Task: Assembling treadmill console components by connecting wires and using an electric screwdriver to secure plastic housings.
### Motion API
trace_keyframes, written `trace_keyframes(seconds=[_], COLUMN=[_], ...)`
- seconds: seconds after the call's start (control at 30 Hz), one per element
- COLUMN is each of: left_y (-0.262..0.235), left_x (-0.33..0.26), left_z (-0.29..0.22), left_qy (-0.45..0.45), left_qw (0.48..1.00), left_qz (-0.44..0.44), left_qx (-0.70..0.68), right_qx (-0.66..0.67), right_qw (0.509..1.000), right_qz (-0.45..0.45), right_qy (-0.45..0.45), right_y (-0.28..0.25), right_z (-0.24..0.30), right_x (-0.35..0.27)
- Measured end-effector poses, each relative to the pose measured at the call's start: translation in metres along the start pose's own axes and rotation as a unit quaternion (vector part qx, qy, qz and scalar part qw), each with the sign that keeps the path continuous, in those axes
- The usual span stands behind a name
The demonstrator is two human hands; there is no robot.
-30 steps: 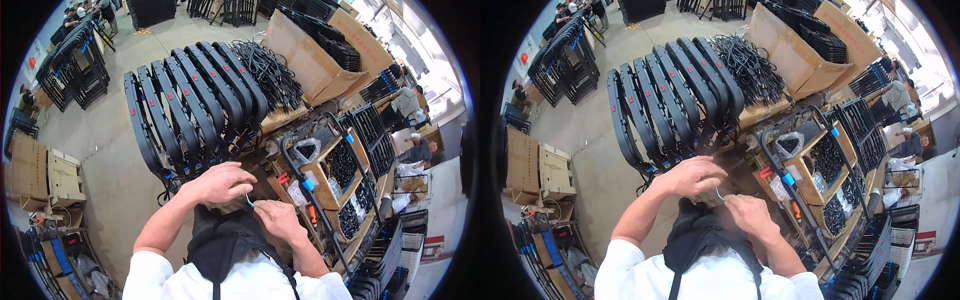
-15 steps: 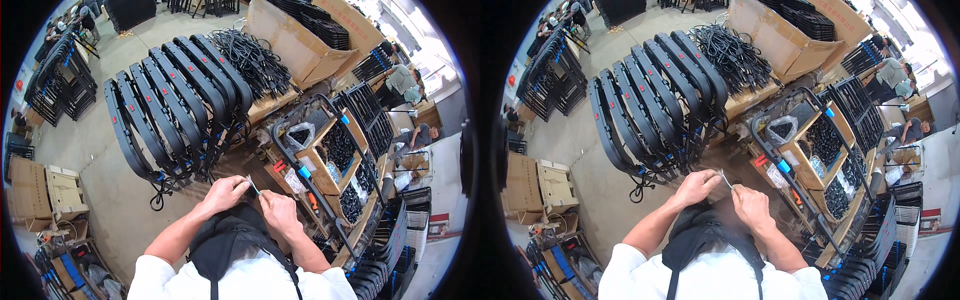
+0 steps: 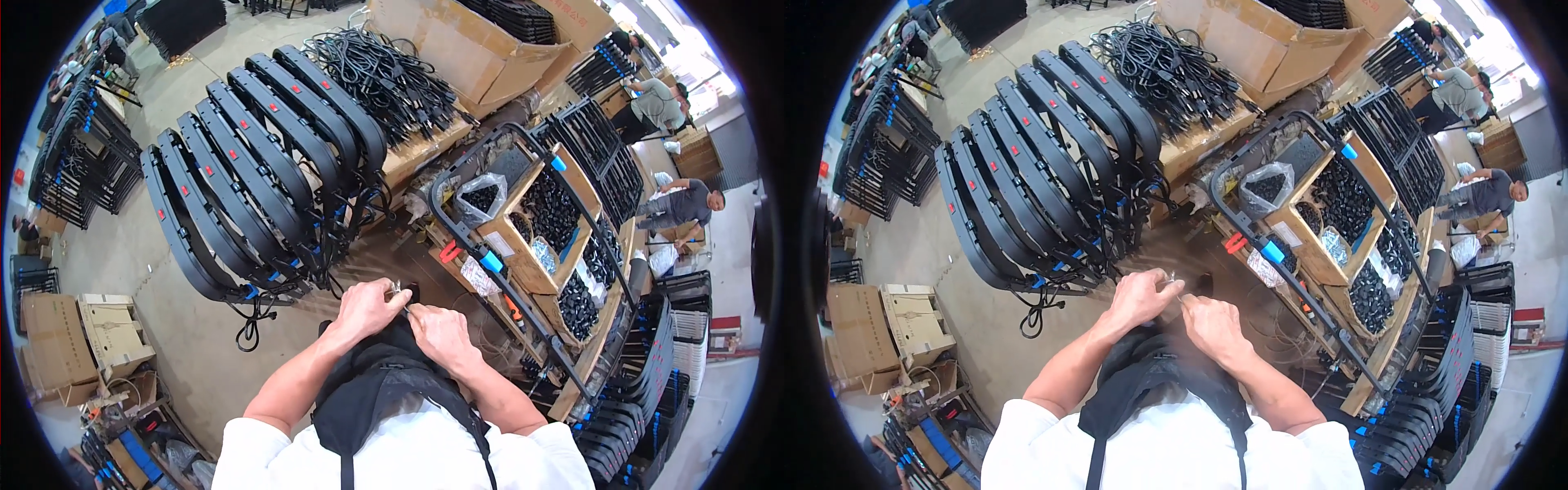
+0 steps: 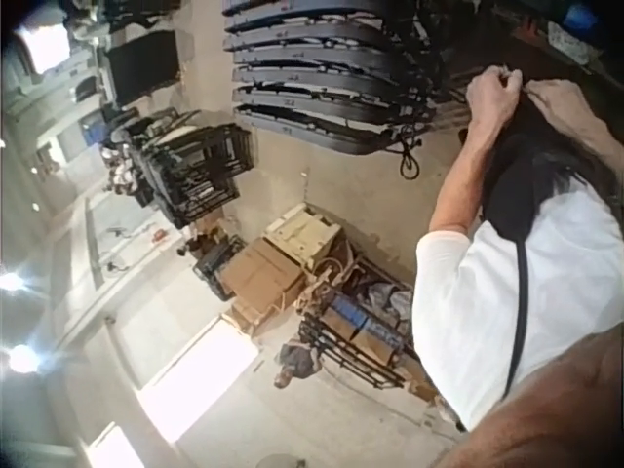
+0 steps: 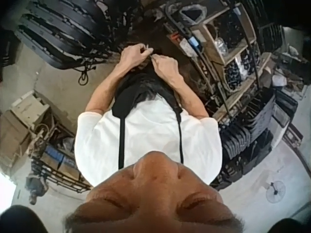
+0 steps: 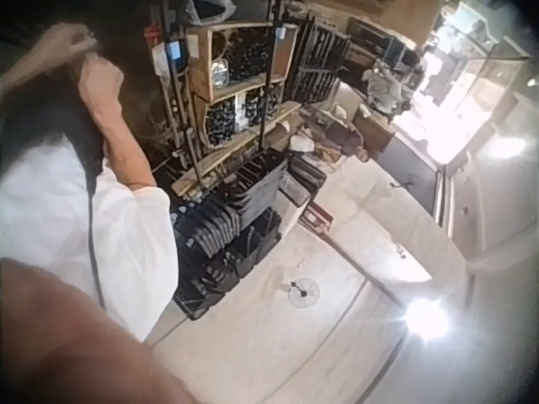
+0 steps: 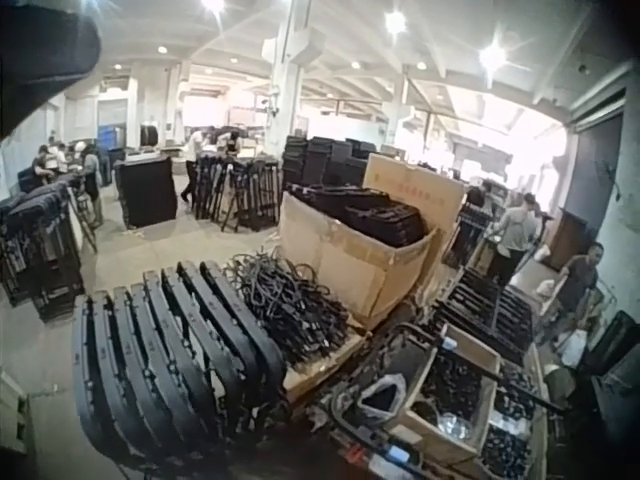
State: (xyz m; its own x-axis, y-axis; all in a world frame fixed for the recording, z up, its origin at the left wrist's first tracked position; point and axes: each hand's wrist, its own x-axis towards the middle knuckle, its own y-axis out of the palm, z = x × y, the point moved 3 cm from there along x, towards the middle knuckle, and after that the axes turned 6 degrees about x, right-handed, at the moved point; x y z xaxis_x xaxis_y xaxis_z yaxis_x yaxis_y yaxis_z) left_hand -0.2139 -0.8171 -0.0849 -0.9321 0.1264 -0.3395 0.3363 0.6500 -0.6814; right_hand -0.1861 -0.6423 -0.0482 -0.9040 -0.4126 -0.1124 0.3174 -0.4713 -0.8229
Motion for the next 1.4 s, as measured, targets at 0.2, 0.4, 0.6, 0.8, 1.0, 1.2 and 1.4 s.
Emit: trace_keyframes(seconds=[0.2, 0.4, 0.6, 0.8, 1.0, 1.2, 1.4], left_y=[0.025, 0.033, 0.06, 0.098, 0.11, 0.113, 0.107], left_x=[0.016, 0.044, 0.106, 0.157, 0.178, 0.177, 0.186], left_z=[-0.002, -0.012, -0.006, -0.01, -0.032, -0.028, -0.024], left_qy=[0.082, 0.259, -0.016, -0.032, -0.02, 0.017, 0.103], left_qw=[0.985, 0.942, 0.854, 0.893, 0.975, 0.993, 0.991], left_qz=[-0.086, -0.204, 0.231, 0.176, -0.006, -0.075, -0.029], left_qx=[0.129, 0.061, -0.466, -0.412, -0.221, -0.089, -0.08], right_qx=[-0.001, 0.078, 0.362, 0.435, 0.506, 0.492, 0.514], right_qw=[0.995, 0.978, 0.904, 0.858, 0.821, 0.843, 0.836], right_qz=[0.079, 0.146, 0.127, 0.124, 0.11, 0.106, 0.072], right_qy=[0.058, 0.124, 0.19, 0.244, 0.238, 0.191, 0.177], right_y=[0.026, 0.039, 0.036, 0.033, 0.064, 0.053, 0.086], right_z=[-0.026, -0.084, -0.148, -0.183, -0.22, -0.21, -0.221], right_x=[0.013, 0.037, 0.048, 0.071, 0.093, 0.106, 0.112])
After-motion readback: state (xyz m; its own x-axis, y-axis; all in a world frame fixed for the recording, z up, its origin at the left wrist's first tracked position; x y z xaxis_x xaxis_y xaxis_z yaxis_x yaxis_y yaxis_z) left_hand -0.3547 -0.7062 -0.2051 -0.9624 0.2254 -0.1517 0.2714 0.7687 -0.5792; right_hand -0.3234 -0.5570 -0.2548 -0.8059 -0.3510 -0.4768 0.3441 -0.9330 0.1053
